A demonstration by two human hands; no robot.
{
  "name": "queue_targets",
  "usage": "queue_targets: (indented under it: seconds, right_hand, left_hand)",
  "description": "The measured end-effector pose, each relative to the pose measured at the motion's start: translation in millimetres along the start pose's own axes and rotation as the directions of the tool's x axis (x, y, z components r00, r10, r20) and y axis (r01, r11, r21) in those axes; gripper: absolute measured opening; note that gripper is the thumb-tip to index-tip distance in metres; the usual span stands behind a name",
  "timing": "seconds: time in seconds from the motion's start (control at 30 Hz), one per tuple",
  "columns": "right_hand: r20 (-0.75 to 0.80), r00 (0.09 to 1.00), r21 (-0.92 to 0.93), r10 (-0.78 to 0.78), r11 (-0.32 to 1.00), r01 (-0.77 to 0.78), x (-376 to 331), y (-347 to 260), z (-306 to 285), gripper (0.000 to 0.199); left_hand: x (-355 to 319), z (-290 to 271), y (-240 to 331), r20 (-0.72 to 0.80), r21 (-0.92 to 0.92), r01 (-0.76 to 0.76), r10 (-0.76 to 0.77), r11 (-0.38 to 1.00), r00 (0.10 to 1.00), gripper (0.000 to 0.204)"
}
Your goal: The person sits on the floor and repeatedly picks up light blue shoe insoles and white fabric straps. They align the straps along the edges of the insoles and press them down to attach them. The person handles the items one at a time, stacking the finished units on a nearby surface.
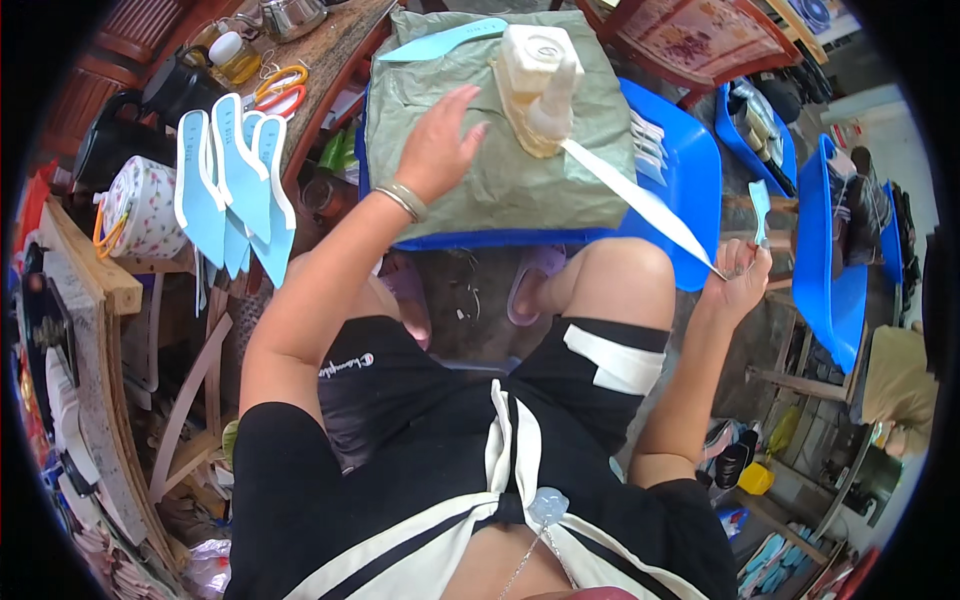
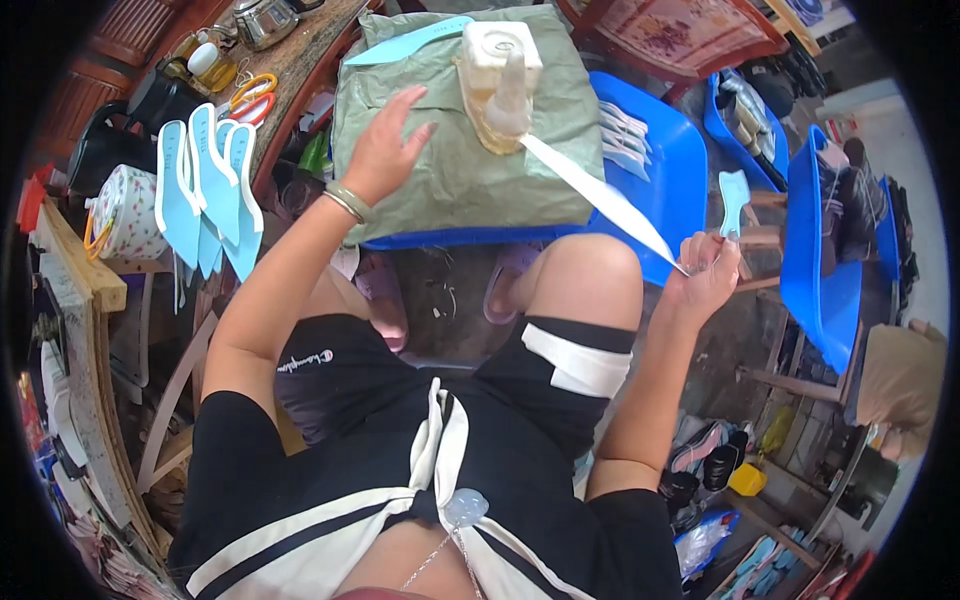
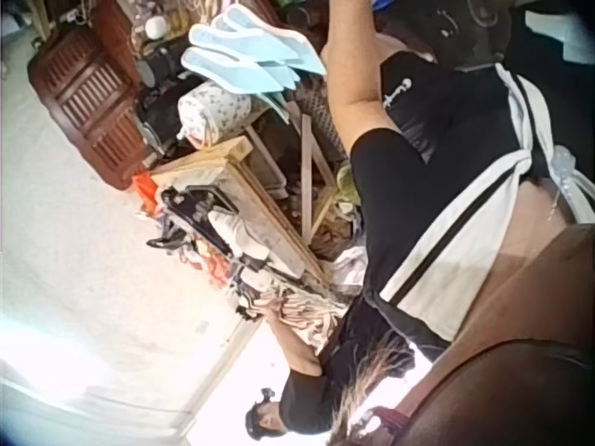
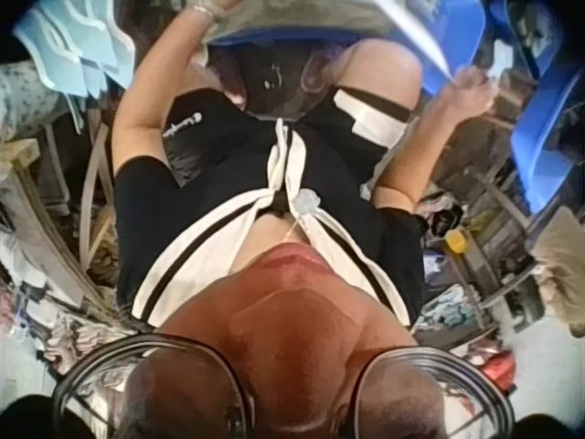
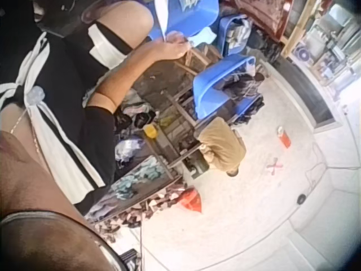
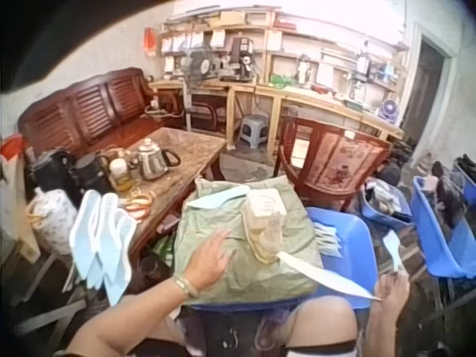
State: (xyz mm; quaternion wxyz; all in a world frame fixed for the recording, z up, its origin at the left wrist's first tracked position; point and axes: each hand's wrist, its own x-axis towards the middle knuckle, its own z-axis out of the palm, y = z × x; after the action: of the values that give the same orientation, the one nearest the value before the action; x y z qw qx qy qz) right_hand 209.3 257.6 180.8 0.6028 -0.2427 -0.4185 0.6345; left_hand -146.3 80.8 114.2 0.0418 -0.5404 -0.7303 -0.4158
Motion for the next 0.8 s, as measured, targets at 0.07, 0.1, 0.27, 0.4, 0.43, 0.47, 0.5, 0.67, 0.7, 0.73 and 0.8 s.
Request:
queue_targets:
  seconds: [0.07,0.1,0.27,0.4,0.43,0.47,0.5,0.67,0.7,0.73,0.8]
  right_hand:
    - [-0.102,0.995,-0.014,0.0,1.0,-0.002,-15.3,-12.3,-2.5,0.019]
    - [-0.147,0.989,-0.018,0.0,1.0,-0.002,-21.0,-16.7,-2.2,0.021]
    - [0.041,0.998,-0.197,0.057,0.979,-0.048,-63.0,-42.4,1.9,0.019]
    - [0.341,0.852,-0.61,0.397,0.783,-0.12,-86.8,-85.1,26.0,0.018]
    - [0.4,0.779,-0.698,0.483,0.711,-0.082,-93.0,-95.9,41.4,0.018]
    - [0.538,0.641,-0.706,0.548,0.708,-0.013,-95.0,-102.8,55.4,0.017]
    - [0.645,0.472,-0.703,0.602,0.709,0.055,-95.2,-107.0,68.8,0.017]
    - [0.635,0.062,-0.77,0.77,0.625,0.125,-102.7,-83.6,106.3,0.015]
    - [0.642,0.105,-0.767,0.76,0.634,0.1,-100.6,-65.4,105.5,0.017]
    - [0.706,0.255,-0.702,0.66,0.7,0.133,-94.8,-46.7,106.6,0.018]
    - [0.68,0.491,-0.66,0.545,0.746,0.086,-75.1,-28.7,120.4,0.017]
  left_hand:
    - [-4.6,10.7,24.9,0.023,-0.032,-0.071,0.072,0.997,0.997,0.044]
    - [-3.8,15.9,35.8,0.029,-0.046,-0.106,0.107,0.993,0.994,0.043]
    - [24.5,1.0,103.4,-0.155,-0.14,-0.156,0.134,0.978,0.979,0.048]
    - [27.2,-83.6,196.0,-0.017,0.036,-0.483,0.484,0.875,0.875,0.077]
    - [29.2,-105.8,219.6,0.169,0.113,-0.539,0.518,0.835,0.838,0.088]
    - [25.1,-113.7,224.2,0.314,0.126,-0.599,0.54,0.791,0.781,0.088]
    - [20.7,-120.2,227.2,0.451,0.115,-0.656,0.55,0.746,0.704,0.089]
    - [-34.5,-105.7,186.1,0.97,-0.239,0.367,0.208,0.899,0.125,0.039]
    - [-59.4,-100.7,169.2,0.972,-0.233,0.586,0.18,0.776,0.148,0.033]
    - [-77.6,-97.4,157.1,0.946,-0.266,0.575,0.094,0.774,0.31,0.033]
    - [-105.1,-86.9,126.1,0.806,-0.477,0.731,-0.09,0.488,0.586,0.03]
